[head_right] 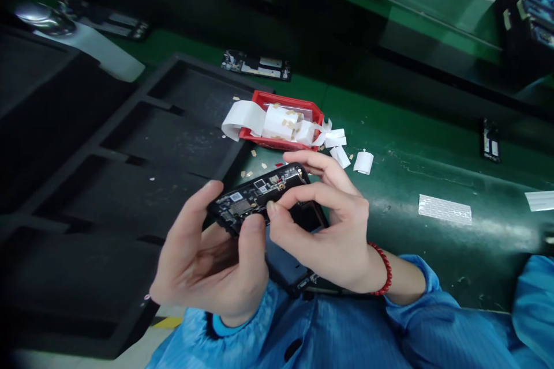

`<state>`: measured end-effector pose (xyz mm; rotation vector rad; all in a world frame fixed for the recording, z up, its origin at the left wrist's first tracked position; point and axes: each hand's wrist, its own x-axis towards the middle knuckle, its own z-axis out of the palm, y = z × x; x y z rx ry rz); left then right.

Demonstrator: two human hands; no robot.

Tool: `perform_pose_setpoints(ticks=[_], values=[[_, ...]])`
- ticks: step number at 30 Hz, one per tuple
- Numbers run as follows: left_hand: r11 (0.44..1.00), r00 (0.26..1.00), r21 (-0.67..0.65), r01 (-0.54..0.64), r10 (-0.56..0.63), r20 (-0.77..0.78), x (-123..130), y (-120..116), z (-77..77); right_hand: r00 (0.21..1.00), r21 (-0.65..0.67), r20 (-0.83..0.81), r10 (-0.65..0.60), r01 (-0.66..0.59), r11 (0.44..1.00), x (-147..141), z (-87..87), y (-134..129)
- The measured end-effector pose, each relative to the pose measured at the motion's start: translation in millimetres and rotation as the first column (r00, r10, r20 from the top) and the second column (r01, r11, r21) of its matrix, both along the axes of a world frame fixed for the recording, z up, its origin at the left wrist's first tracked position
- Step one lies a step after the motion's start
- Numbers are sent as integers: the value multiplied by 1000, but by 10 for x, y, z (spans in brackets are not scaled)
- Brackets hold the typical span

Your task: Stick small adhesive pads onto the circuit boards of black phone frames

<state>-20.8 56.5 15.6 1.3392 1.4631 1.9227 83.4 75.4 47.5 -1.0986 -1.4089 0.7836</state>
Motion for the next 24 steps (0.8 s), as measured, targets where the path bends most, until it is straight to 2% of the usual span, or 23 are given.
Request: perform_pose_setpoints(ticks=[8, 15, 24], values=[[997, 998, -31, -64, 64, -25, 14, 15, 36, 999, 32, 2, -32, 32, 999, -43, -9, -16], [994, 996, -78, -83, 84, 5, 9, 27, 44, 994, 35, -71, 78, -76, 996, 17, -54, -29], [992, 995, -89, -84, 88, 40, 16, 34, 77, 986, -14, -138, 91, -94, 995, 40, -57, -5]])
